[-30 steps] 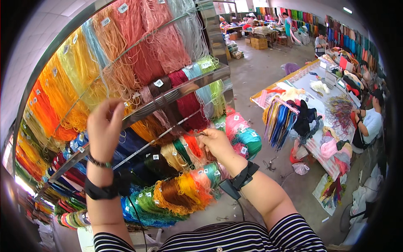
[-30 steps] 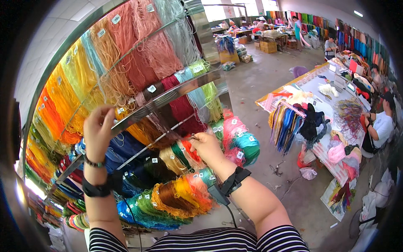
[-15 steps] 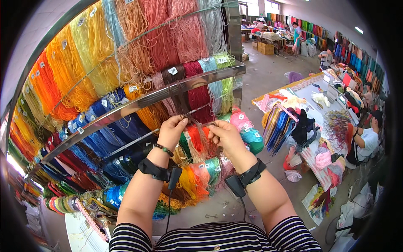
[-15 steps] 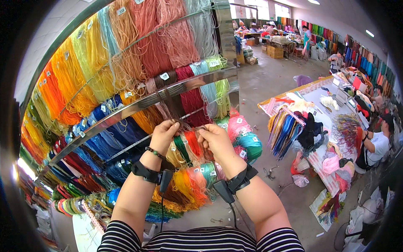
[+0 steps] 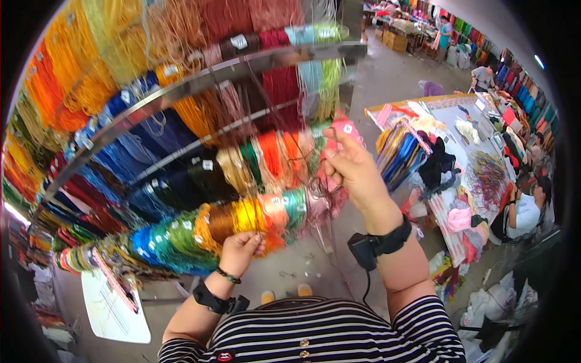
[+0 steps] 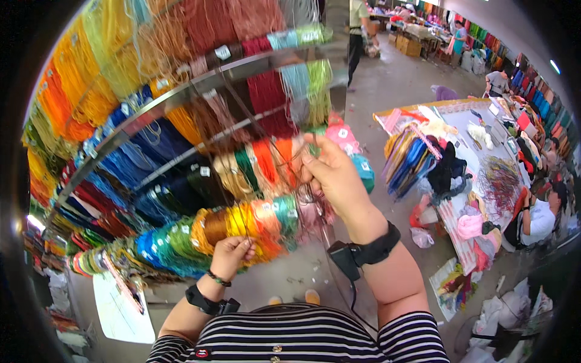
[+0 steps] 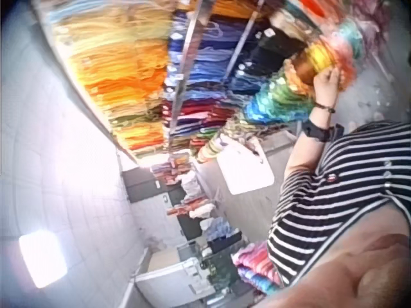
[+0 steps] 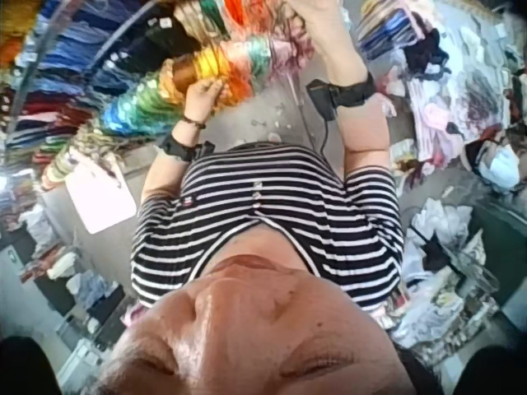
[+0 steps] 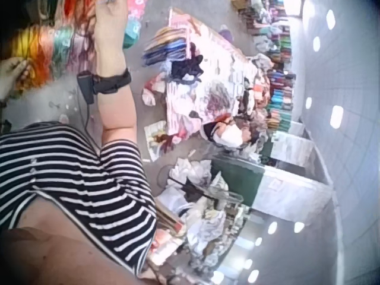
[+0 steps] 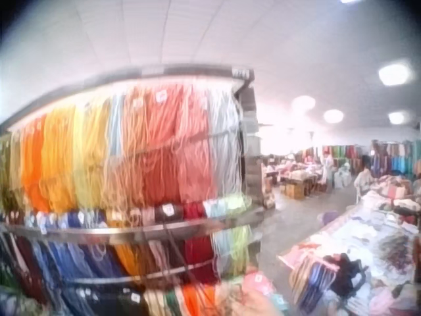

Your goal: The person organizes embroidery supplies by pulling strands of thread from a rack, separating them by hand, and threading them through holes in a pink organizer card. They refer to a printed chart on the table, turning the pages before selecting more thread from the rack and attaching it to the card.

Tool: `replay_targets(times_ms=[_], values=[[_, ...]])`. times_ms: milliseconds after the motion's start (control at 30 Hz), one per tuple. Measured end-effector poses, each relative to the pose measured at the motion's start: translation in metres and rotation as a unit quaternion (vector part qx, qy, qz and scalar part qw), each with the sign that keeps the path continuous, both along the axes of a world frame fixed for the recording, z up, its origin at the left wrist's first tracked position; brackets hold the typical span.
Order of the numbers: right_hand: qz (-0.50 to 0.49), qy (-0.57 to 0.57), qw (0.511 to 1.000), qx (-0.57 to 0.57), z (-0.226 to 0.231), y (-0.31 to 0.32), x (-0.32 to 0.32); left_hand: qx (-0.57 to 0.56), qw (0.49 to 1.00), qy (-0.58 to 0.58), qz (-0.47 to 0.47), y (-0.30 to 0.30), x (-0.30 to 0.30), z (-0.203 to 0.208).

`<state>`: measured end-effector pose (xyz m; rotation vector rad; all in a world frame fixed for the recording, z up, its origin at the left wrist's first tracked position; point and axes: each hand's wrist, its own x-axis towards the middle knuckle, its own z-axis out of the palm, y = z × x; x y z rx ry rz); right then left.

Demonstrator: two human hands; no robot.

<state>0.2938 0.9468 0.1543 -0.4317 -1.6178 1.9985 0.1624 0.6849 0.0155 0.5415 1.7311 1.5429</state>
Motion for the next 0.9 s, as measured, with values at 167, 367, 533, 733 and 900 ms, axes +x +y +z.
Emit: replay_targets(times_ms=[167, 367, 533, 733, 900], values=[[0.049, -0.051, 0.995, 0.073, 0.037, -0.03, 0.077, -0.049, 0.986, -0.104, 0.119, -0.022, 0.004, -0.011], [0.298, -0.129, 0.913, 0.246, 0.095, -0.099, 0.143, -0.138, 0.905, 0.401, 0.027, -0.056, -0.007, 0.011], [0.476, -0.18, 0.797, 0.326, 0.046, -0.188, 0.147, -0.096, 0.908, 0.408, -0.026, -0.079, 0.008, 0.039], [0.347, -0.23, 0.862, 0.288, 0.035, -0.284, 0.136, 0.118, 0.935, 0.044, -0.33, -0.164, 0.078, 0.098], [0.329, -0.073, 0.935, 0.108, 0.008, -0.353, 0.091, 0.191, 0.963, 0.019, -0.189, -0.259, 0.09, 0.074]])
